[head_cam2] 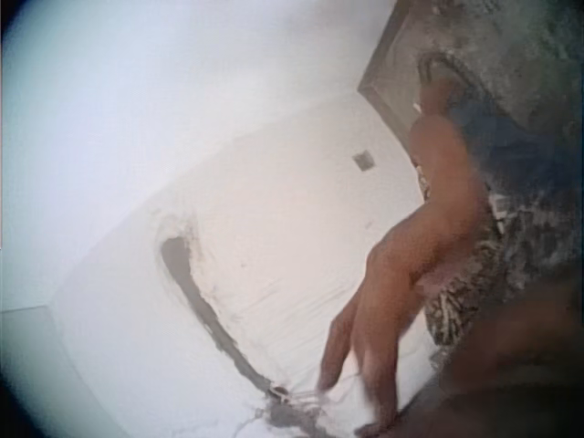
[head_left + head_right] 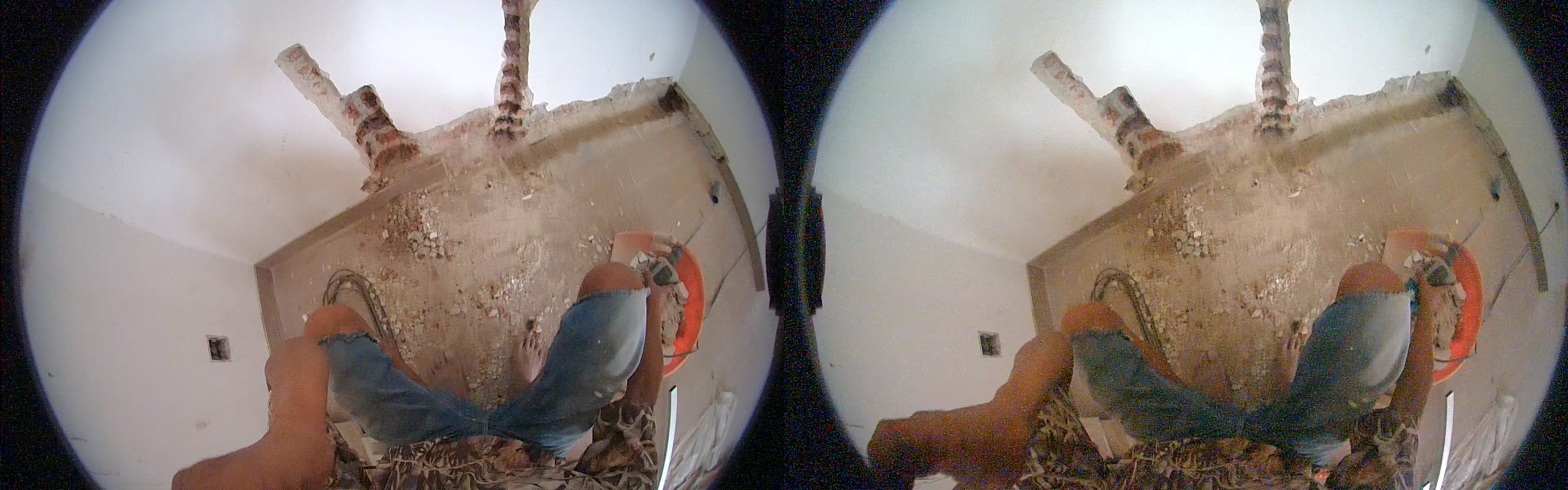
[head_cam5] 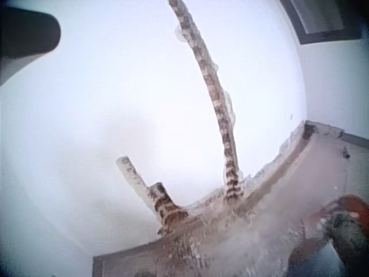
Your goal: The person uses a demolition hammer to break away sections of a brick wall and then uses a trowel to apply material to the damaged area and inserts a section of pipe.
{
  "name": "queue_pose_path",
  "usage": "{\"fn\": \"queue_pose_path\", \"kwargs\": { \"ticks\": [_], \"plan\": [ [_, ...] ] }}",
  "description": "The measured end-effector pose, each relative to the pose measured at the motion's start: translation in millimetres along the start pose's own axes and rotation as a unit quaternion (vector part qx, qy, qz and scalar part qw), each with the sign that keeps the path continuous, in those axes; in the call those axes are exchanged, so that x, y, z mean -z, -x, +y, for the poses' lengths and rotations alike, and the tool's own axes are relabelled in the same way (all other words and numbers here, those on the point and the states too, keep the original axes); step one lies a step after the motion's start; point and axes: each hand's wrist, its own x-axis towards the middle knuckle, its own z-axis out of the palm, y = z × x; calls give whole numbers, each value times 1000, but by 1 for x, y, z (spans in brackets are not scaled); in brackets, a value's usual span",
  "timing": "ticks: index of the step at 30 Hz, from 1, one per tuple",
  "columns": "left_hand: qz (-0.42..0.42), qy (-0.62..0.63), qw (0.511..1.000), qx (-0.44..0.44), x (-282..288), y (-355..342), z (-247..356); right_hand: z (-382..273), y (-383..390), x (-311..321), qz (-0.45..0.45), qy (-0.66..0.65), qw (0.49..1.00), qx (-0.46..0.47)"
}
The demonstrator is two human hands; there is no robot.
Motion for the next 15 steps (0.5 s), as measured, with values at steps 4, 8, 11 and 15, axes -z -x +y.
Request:
{"fn": "queue_pose_path", "kwargs": {
  "ticks": [4,8,11,15],
  "plan": [
    [302,-35,953,18,-10,72,-25,-14,-53,-21,5,11,1000,27],
    [303,-163,880,328,14,142,6,-48,-84,-69,-28,-11,998,50],
    [303,-181,809,470,22,191,27,-66,-95,-82,-47,-6,997,58],
    [361,-68,741,562,27,246,23,-64,-93,-70,-52,20,997,52]
  ]
}}
